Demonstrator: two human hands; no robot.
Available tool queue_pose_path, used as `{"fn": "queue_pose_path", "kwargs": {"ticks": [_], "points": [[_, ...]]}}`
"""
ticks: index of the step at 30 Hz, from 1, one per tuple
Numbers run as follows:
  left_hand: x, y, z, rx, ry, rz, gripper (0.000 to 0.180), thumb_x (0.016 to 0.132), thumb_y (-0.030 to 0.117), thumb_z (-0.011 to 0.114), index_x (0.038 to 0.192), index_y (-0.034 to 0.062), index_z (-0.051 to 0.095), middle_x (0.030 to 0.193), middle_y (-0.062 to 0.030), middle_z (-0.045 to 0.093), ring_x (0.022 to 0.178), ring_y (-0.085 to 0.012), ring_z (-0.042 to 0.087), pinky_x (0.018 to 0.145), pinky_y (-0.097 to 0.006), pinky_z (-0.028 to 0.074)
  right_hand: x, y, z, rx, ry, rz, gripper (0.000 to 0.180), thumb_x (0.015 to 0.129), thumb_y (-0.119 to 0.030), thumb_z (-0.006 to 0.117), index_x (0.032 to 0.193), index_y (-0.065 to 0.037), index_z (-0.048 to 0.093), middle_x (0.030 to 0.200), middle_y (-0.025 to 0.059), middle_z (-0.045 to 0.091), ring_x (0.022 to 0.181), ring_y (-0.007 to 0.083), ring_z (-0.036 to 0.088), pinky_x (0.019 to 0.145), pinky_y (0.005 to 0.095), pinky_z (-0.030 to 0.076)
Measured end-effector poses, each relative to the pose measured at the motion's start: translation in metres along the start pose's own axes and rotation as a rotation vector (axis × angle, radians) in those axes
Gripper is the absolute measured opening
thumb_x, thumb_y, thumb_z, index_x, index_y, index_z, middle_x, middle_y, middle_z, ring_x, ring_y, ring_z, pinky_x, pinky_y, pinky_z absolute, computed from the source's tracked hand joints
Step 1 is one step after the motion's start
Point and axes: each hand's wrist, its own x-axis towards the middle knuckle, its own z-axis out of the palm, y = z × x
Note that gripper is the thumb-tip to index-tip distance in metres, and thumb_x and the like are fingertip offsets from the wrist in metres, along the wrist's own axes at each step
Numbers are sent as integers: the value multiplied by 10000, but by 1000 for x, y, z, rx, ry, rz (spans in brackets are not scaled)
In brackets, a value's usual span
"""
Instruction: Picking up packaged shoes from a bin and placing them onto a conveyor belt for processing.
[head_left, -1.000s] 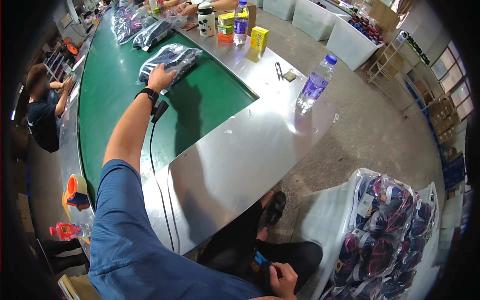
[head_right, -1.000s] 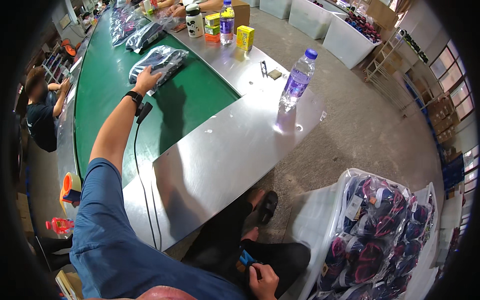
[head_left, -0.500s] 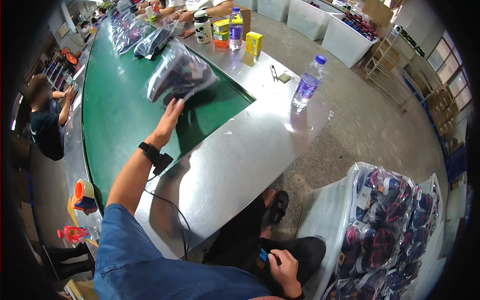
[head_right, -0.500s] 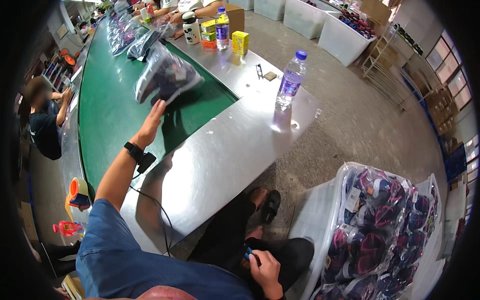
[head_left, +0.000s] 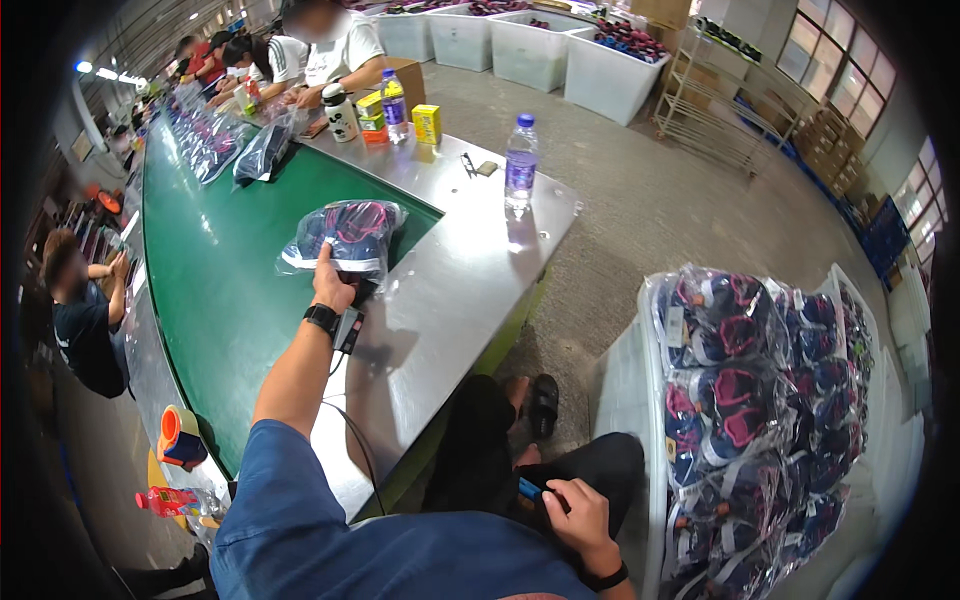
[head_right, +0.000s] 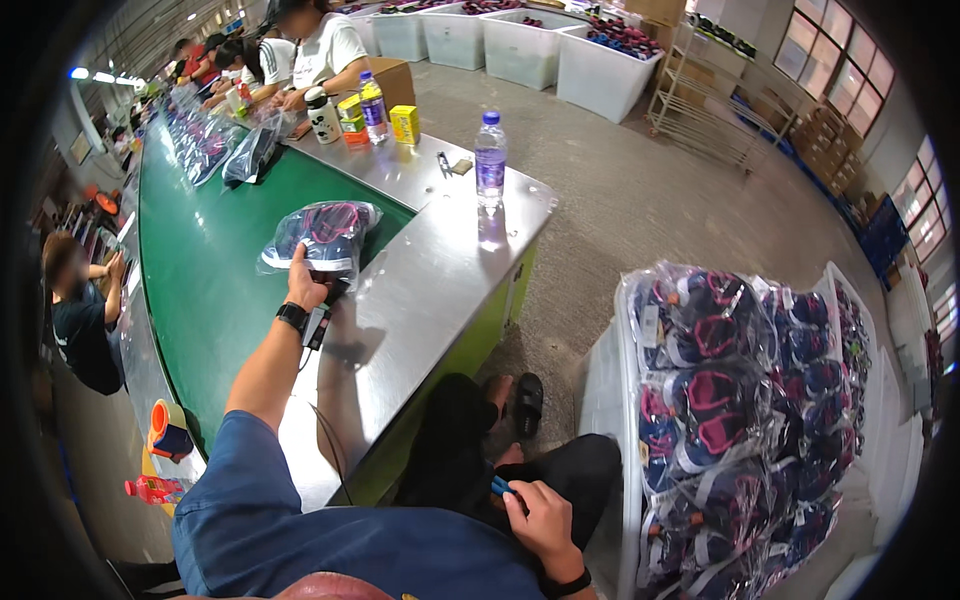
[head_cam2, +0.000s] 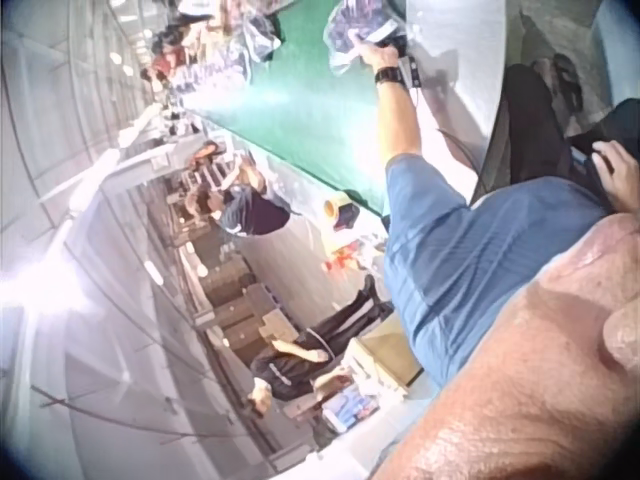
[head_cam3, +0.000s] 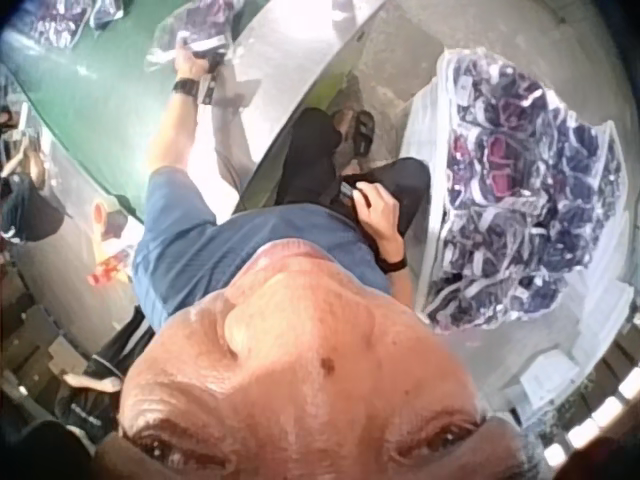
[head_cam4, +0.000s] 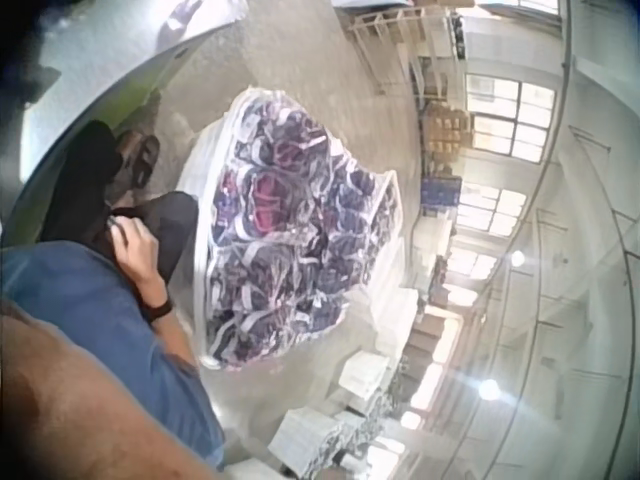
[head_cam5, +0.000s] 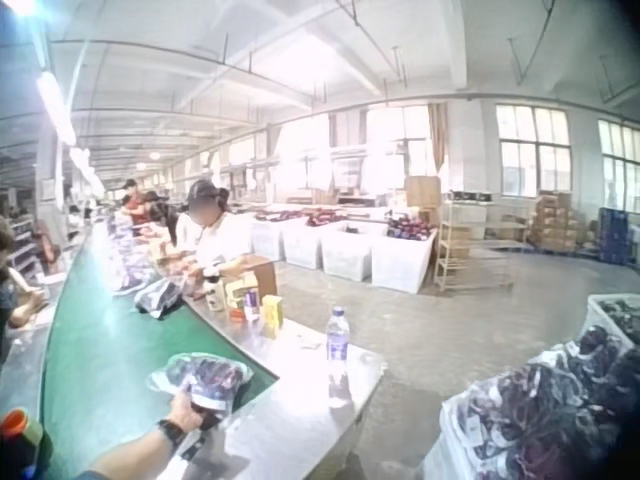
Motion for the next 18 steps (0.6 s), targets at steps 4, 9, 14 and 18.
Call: {"fn": "queue_pose_path", "kwargs": {"ticks": [4,9,14,18], "points": [[-72,14,3,-100,-536,-65,589,1035,522,482,1435,92,527,1431,-134,594,1312,-335,567,1137,-563,405,-16,-10,-27,89,102,63,119,850,-70,734,964,-37,727,738,97,632,607,227,621,561,330,489],[-171,25,26,-33,-684,-186,662,1059,516,445,1495,18,434,1460,-220,543,1292,-393,577,1118,-588,442,-18,-33,-56,95,200,-11,109,876,-15,709,984,-1,716,751,94,625,604,189,585,561,303,459],[-208,13,29,-5,-801,-300,577,1053,479,501,1373,2,560,1317,-192,654,1161,-335,667,1034,-506,533,-14,-50,-76,84,216,-113,133,872,5,711,1005,12,711,793,109,662,649,190,628,591,286,498],[-240,-9,40,177,-925,-338,566,1040,469,541,1371,9,558,1259,-148,687,1119,-273,683,996,-438,550,-34,-70,-109,10,336,-160,161,858,32,706,1018,21,711,785,99,664,640,179,608,589,278,493]]}}
